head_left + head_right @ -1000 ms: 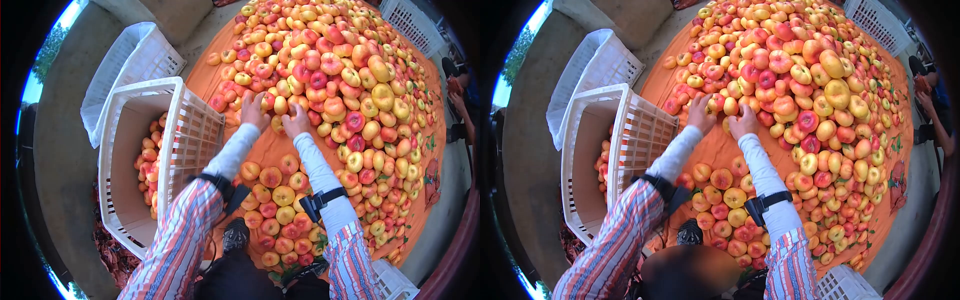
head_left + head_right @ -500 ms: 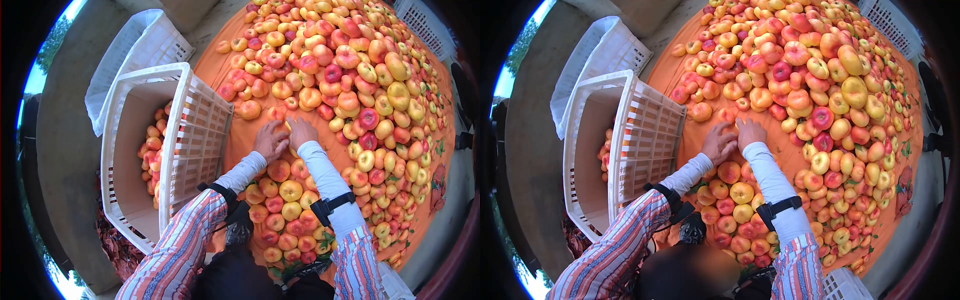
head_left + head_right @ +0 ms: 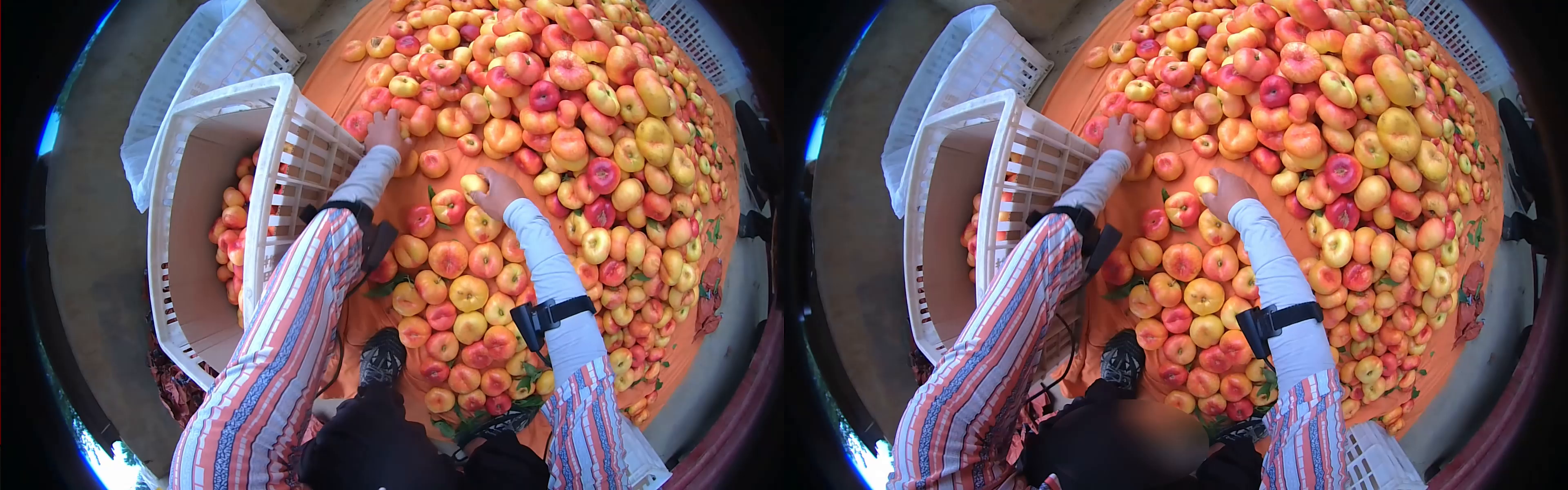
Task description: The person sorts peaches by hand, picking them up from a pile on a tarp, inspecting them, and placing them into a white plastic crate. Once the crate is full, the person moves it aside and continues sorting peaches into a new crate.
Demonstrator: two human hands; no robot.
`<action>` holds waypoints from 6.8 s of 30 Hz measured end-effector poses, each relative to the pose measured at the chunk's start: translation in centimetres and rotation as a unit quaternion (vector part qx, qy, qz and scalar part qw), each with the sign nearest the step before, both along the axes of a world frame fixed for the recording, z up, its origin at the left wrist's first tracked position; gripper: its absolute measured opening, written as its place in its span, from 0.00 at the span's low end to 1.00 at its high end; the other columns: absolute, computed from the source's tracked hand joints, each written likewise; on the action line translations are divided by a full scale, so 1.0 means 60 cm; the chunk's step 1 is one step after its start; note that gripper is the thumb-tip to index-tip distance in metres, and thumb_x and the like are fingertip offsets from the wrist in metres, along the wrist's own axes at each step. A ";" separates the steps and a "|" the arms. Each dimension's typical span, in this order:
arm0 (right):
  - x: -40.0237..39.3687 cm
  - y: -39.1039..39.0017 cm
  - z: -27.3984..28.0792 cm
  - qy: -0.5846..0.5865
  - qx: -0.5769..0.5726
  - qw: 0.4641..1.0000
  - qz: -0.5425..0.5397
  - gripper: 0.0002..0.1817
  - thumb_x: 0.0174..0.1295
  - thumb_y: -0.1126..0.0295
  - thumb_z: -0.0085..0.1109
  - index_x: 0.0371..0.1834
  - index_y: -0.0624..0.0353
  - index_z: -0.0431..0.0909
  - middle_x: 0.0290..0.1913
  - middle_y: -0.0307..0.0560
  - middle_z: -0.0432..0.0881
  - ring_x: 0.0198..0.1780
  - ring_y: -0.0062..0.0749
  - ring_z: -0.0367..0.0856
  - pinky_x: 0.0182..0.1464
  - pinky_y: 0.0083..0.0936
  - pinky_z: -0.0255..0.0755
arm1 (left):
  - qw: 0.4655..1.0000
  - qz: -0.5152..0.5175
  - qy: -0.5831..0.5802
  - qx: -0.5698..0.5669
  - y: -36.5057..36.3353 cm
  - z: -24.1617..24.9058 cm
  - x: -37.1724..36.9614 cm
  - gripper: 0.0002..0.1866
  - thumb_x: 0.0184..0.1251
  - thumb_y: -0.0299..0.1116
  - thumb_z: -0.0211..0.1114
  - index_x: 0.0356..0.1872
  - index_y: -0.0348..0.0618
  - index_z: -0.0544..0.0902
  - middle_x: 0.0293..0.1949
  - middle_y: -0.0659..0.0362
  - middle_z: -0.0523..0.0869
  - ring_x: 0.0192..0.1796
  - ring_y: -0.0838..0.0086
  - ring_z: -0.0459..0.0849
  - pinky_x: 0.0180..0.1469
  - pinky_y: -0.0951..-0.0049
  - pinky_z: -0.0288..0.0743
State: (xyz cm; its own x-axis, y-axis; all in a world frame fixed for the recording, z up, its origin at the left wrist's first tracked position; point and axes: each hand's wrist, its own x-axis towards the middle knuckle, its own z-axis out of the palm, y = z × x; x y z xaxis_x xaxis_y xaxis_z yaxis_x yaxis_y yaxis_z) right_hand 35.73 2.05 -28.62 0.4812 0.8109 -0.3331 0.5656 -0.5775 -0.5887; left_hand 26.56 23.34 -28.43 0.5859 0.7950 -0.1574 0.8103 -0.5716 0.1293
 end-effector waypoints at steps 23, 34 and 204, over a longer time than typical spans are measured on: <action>0.036 0.132 -0.006 -0.119 -0.214 0.957 0.156 0.27 0.52 0.58 0.54 0.56 0.52 0.65 0.56 0.48 0.70 0.57 0.39 0.69 0.55 0.34 0.67 | 0.862 0.140 -0.238 -0.424 -0.012 -0.053 -0.087 0.32 0.35 0.47 0.74 0.45 0.44 0.76 0.41 0.57 0.81 0.40 0.69 0.80 0.40 0.70 0.77; 0.044 0.097 -0.013 -0.003 0.029 0.997 0.075 0.32 0.46 0.55 0.59 0.54 0.59 0.66 0.46 0.58 0.77 0.50 0.46 0.74 0.53 0.33 0.68 | 0.559 0.216 -0.386 -0.701 -0.052 -0.013 -0.055 0.21 0.52 0.42 0.67 0.47 0.51 0.73 0.43 0.65 0.75 0.45 0.75 0.74 0.41 0.69 0.77; -0.100 -0.412 0.020 -0.114 0.007 0.925 -0.363 0.32 0.50 0.65 0.57 0.57 0.67 0.58 0.49 0.65 0.68 0.50 0.54 0.71 0.51 0.38 0.68 | 0.754 -0.082 -0.231 -0.610 -0.373 0.228 -0.145 0.26 0.60 0.34 0.57 0.57 0.33 0.65 0.54 0.52 0.73 0.55 0.69 0.71 0.56 0.74 0.65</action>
